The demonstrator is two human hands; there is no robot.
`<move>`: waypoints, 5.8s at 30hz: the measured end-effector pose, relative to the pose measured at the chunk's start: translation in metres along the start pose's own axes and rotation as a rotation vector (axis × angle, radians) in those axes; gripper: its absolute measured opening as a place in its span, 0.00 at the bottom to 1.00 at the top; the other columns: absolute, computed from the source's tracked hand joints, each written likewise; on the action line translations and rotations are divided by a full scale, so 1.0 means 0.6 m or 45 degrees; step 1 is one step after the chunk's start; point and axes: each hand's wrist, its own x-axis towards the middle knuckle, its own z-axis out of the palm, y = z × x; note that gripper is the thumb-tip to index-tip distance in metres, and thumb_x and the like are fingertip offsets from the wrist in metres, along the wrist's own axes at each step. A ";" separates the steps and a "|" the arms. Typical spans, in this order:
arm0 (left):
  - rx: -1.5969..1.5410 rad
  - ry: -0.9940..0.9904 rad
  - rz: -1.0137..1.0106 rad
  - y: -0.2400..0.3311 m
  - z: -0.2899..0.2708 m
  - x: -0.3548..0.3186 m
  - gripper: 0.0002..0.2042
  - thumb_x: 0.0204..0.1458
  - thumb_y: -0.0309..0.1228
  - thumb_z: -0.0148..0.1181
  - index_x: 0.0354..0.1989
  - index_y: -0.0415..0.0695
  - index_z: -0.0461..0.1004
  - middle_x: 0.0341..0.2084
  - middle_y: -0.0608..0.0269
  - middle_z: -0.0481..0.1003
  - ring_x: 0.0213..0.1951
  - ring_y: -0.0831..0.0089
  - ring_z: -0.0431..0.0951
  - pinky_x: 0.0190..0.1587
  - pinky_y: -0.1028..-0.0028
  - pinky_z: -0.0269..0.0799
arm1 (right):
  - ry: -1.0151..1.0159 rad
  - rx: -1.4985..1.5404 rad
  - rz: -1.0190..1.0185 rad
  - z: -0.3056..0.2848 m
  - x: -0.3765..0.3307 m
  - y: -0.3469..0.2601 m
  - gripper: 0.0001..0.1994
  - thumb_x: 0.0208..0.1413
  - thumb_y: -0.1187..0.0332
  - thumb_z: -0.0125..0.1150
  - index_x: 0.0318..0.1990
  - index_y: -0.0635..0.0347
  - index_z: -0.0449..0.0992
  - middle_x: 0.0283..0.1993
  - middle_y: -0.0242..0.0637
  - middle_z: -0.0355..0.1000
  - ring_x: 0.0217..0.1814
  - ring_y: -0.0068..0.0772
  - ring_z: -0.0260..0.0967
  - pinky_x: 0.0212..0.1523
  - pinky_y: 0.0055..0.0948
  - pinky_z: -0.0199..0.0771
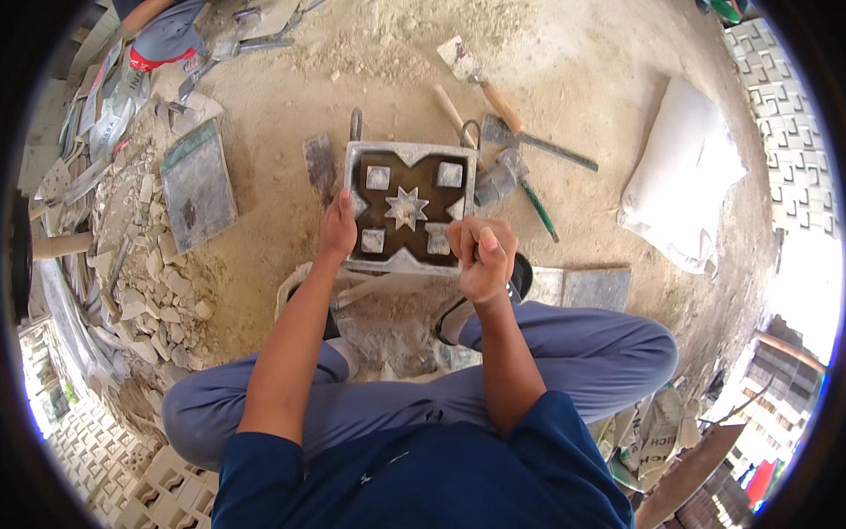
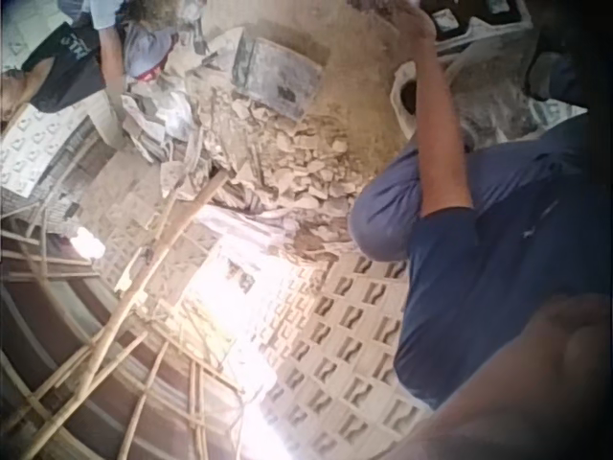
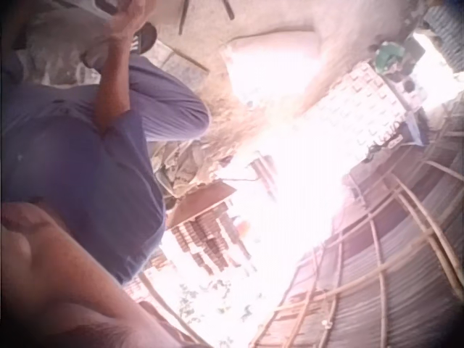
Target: The person carves a star pattern into a square stone tile using a chisel and a hammer, while adding light-colored sand or powder to the indentations.
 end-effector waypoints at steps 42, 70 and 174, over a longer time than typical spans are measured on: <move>0.120 -0.029 -0.058 0.009 -0.014 -0.003 0.31 0.68 0.53 0.29 0.57 0.39 0.71 0.49 0.35 0.74 0.53 0.36 0.71 0.54 0.51 0.67 | -0.034 -0.137 -0.167 0.031 -0.001 0.004 0.34 0.65 0.45 0.42 0.12 0.61 0.54 0.11 0.33 0.52 0.12 0.28 0.50 0.17 0.30 0.45; 0.093 0.014 -0.027 0.003 -0.008 0.007 0.31 0.68 0.53 0.30 0.52 0.38 0.73 0.44 0.35 0.75 0.49 0.34 0.71 0.51 0.47 0.66 | 0.006 0.022 -0.107 0.026 0.008 0.020 0.32 0.65 0.48 0.47 0.13 0.61 0.54 0.12 0.29 0.48 0.14 0.24 0.45 0.18 0.29 0.40; 0.143 0.019 -0.086 0.017 -0.005 -0.021 0.28 0.67 0.53 0.32 0.58 0.46 0.71 0.46 0.42 0.77 0.50 0.38 0.73 0.51 0.49 0.69 | -0.067 0.118 -0.175 0.031 -0.023 0.013 0.27 0.66 0.51 0.46 0.16 0.57 0.55 0.15 0.31 0.52 0.15 0.25 0.44 0.18 0.30 0.43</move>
